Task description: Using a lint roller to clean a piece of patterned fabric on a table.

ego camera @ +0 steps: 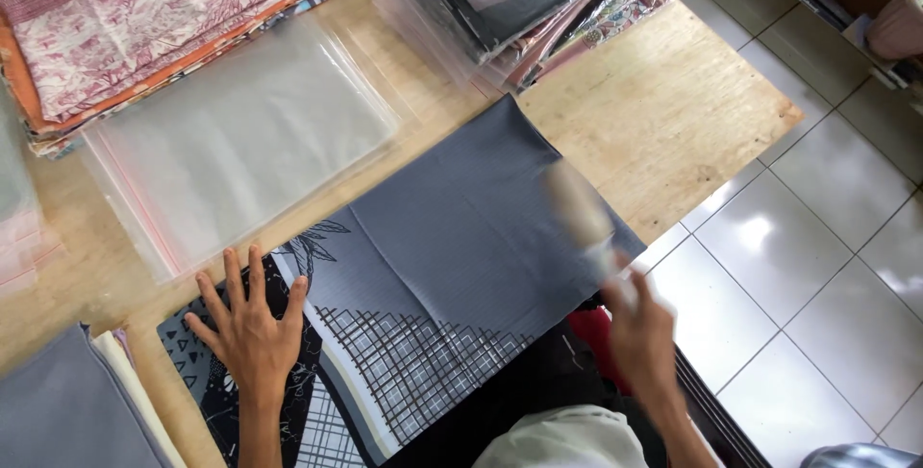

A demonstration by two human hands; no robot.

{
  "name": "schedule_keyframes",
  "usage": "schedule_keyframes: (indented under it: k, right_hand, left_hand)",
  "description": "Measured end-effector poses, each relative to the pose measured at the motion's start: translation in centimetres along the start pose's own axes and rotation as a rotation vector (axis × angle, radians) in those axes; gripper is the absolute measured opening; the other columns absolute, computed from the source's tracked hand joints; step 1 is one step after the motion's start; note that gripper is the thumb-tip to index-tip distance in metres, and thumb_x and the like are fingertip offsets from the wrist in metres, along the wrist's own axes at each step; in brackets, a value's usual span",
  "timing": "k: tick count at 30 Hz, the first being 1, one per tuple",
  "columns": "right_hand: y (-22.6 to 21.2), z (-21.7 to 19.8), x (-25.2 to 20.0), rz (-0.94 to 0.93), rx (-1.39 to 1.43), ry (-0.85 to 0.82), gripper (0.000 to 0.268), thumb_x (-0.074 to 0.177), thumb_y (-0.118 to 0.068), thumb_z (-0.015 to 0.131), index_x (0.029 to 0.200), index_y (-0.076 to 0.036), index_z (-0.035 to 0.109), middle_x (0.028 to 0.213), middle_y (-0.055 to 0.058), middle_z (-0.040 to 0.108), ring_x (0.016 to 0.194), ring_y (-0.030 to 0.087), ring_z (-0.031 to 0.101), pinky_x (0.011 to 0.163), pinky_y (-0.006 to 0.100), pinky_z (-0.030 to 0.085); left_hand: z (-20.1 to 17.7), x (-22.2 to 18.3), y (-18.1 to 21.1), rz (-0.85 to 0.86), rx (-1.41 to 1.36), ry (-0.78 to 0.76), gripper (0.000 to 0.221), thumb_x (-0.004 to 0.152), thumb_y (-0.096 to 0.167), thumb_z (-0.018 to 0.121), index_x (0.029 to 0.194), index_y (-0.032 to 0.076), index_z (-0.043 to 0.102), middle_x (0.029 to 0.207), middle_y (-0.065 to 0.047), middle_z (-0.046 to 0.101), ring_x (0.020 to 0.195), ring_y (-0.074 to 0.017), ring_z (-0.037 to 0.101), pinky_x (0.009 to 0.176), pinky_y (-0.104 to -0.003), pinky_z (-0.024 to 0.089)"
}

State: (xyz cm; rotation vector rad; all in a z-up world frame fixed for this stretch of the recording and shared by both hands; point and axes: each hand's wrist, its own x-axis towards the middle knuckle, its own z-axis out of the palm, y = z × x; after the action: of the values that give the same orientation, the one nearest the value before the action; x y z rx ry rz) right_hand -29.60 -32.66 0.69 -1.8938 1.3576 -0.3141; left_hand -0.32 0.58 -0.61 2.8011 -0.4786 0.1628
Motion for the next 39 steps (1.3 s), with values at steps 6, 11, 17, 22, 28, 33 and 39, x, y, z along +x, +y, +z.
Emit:
schedule_keyframes:
  k: [6, 11, 17, 22, 28, 33, 39]
  right_hand:
    - [0.6, 1.2, -6.4, -0.441, 0.031, -0.391, 0.041, 0.096, -0.035, 0.059, 0.136, -0.024, 0.063, 0.093, -0.003, 0.078, 0.060, 0.011, 0.059, 0.059, 0.026, 0.047]
    - [4.9, 1.3, 0.8, -0.209, -0.009, -0.081, 0.038, 0.098, -0.032, 0.060, 0.135, -0.024, 0.066, 0.091, 0.004, 0.064, 0.074, 0.013, 0.055, 0.068, 0.032, 0.048]
    - [3.1, -1.8, 1.1, -0.148, 0.001, 0.066, 0.036, 0.102, -0.030, 0.058, 0.137, -0.021, 0.064, 0.082, 0.006, 0.068, 0.068, 0.015, 0.051, 0.066, 0.033, 0.045]
    - [4.7, 1.7, -3.9, -0.321, 0.093, -0.288, 0.044, 0.095, -0.036, 0.058, 0.135, -0.019, 0.065, 0.117, -0.006, 0.076, 0.073, 0.009, 0.067, 0.070, 0.026, 0.052]
    - [6.3, 1.2, 1.1, -0.312, -0.129, -0.200, 0.047, 0.100, -0.029, 0.052, 0.147, -0.032, 0.056, 0.076, -0.003, 0.070, 0.045, 0.013, 0.036, 0.046, 0.032, 0.036]
    - [1.2, -3.5, 1.6, -0.191, 0.041, 0.072, 0.034, 0.105, -0.024, 0.054, 0.138, -0.021, 0.061, 0.058, 0.007, 0.041, 0.055, 0.018, 0.027, 0.054, 0.033, 0.030]
    - [4.5, 1.2, -4.9, -0.381, 0.205, -0.396, 0.044, 0.096, -0.029, 0.060, 0.137, -0.013, 0.065, 0.141, -0.001, 0.070, 0.122, 0.012, 0.067, 0.104, 0.027, 0.046]
  left_hand:
    - [0.0, 0.0, 0.0, 0.019, 0.017, 0.020, 0.080, 0.097, 0.070, 0.038, 0.163, 0.025, 0.037, 0.170, -0.010, 0.031, 0.156, -0.0449, 0.017, 0.115, -0.075, 0.007]
    - [0.0, -0.1, -0.1, 0.013, 0.031, 0.007, 0.080, 0.098, 0.071, 0.036, 0.163, 0.024, 0.037, 0.170, -0.009, 0.031, 0.156, -0.0448, 0.016, 0.115, -0.075, 0.009]
    - [-0.5, 0.0, 0.4, -0.007, 0.005, -0.031, 0.082, 0.096, 0.073, 0.033, 0.164, 0.026, 0.032, 0.170, -0.009, 0.028, 0.157, -0.0431, 0.013, 0.116, -0.073, 0.005]
    - [-0.2, -0.1, 0.2, 0.016, 0.039, -0.003, 0.082, 0.097, 0.072, 0.033, 0.164, 0.026, 0.033, 0.170, -0.009, 0.030, 0.156, -0.0448, 0.017, 0.115, -0.074, 0.008]
    - [-0.1, -0.1, -0.1, 0.016, 0.035, -0.010, 0.082, 0.096, 0.073, 0.032, 0.164, 0.026, 0.033, 0.170, -0.009, 0.030, 0.156, -0.0449, 0.016, 0.115, -0.074, 0.008]
    - [-0.3, 0.0, 0.1, -0.011, 0.025, -0.033, 0.081, 0.095, 0.071, 0.035, 0.164, 0.028, 0.031, 0.170, -0.007, 0.028, 0.157, -0.0425, 0.014, 0.116, -0.073, 0.007]
    - [-0.4, 0.0, 0.3, 0.002, 0.052, -0.021, 0.081, 0.096, 0.071, 0.034, 0.163, 0.027, 0.033, 0.170, -0.009, 0.030, 0.155, -0.0448, 0.017, 0.114, -0.075, 0.011]
